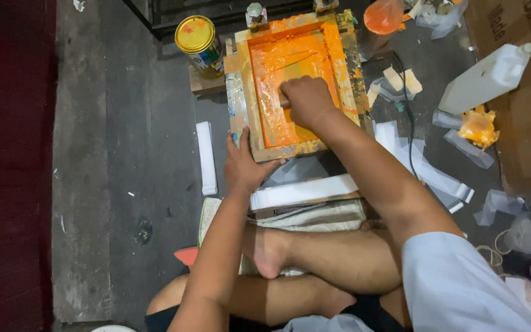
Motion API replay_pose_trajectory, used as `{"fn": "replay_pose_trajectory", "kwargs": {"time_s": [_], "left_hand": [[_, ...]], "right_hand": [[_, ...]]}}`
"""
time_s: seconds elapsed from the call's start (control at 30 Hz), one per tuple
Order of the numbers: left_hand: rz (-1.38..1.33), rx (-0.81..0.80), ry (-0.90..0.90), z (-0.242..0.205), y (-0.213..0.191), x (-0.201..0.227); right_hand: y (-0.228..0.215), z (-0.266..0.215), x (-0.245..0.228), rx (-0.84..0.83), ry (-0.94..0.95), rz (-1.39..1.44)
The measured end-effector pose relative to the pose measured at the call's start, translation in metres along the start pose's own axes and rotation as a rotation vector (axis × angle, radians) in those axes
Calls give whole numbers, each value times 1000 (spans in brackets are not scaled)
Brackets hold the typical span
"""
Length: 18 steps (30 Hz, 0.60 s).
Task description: The person sits cross-legged on the floor and repeatedly applies orange glue from a wooden tray onto white rectangular strips using a small wooden block. The person picks up a strip, applies the glue, and places it down, repeating this process.
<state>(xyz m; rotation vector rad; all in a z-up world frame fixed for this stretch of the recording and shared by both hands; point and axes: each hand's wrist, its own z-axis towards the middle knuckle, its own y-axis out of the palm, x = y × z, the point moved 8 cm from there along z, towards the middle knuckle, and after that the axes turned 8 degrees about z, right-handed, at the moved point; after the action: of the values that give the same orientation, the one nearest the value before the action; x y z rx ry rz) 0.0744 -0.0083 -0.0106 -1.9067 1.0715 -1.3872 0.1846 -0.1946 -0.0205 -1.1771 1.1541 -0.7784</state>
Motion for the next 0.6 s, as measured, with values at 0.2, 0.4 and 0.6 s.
{"fn": "replay_pose_trajectory", "kwargs": {"time_s": [0.2,0.4,0.6], "left_hand": [[22,1,12,3,8,-10],[0,37,31,0,6,-7],[119,22,26,11,13,-10]], "right_hand": [[-15,-76,-28,-169,38,120],[-35,-69,-27,-128,34,86],[-56,-14,-19,25,50,83]]}}
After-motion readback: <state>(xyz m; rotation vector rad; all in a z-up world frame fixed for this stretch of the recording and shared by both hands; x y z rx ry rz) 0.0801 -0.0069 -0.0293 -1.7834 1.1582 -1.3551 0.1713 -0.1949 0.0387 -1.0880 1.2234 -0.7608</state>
